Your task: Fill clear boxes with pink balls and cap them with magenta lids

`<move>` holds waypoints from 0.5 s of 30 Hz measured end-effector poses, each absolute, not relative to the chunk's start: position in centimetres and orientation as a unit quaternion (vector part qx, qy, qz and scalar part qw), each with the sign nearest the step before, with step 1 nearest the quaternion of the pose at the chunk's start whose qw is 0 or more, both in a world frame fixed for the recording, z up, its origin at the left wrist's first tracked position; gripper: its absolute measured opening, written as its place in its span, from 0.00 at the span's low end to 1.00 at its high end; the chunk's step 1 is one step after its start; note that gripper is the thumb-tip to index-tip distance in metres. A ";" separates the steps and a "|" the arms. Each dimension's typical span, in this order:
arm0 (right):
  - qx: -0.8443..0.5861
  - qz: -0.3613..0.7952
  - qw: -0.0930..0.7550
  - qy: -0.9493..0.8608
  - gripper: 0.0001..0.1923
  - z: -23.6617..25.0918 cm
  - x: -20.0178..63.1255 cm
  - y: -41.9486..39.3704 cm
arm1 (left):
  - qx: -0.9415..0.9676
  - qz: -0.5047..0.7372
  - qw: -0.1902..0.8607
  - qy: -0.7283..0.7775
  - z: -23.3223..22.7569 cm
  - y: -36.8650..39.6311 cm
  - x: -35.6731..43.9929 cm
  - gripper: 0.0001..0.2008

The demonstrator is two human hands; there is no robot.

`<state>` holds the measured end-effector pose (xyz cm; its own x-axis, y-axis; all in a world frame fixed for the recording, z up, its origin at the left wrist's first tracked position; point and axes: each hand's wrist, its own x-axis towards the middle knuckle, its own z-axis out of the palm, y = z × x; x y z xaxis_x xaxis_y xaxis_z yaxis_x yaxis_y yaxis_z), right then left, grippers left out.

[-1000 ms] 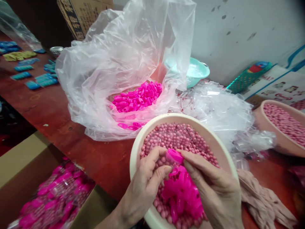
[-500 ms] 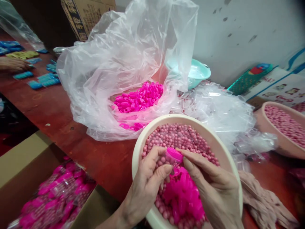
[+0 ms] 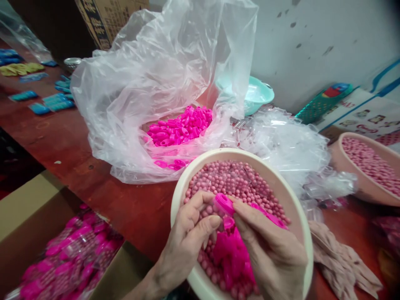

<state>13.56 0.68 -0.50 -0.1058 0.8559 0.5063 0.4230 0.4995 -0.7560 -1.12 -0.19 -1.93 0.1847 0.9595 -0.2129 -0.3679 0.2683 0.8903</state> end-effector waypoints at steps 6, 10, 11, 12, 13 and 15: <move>-0.435 0.218 0.458 -0.744 0.22 -0.9 14.0 0.7 | 0.418 0.457 0.632 0.465 -1.1 -0.5 -1.3 0.10; -0.408 0.061 0.421 -0.808 0.25 -1.8 14.1 0.5 | 0.413 0.459 0.638 0.460 -0.8 -0.2 -1.3 0.09; -0.409 0.059 0.414 -0.811 0.24 -1.8 14.1 0.6 | 0.400 0.465 0.646 0.454 -0.8 -0.1 -1.2 0.09; -0.412 0.067 0.404 -0.814 0.23 -1.6 14.1 0.8 | 0.386 0.476 0.655 0.443 -0.9 0.0 -1.1 0.09; -0.414 0.075 0.389 -0.820 0.23 -1.4 14.1 1.1 | 0.370 0.493 0.661 0.427 -1.0 0.1 -1.0 0.09; -0.426 0.072 0.357 -0.828 0.25 -1.0 14.1 1.5 | 0.344 0.528 0.672 0.389 -1.4 0.2 -0.8 0.09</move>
<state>14.14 1.51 -1.01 -0.3828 0.7568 0.5298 0.6538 0.6271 -0.4234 -0.76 0.18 -1.36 0.1389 0.9774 -0.1595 -0.4417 0.2053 0.8734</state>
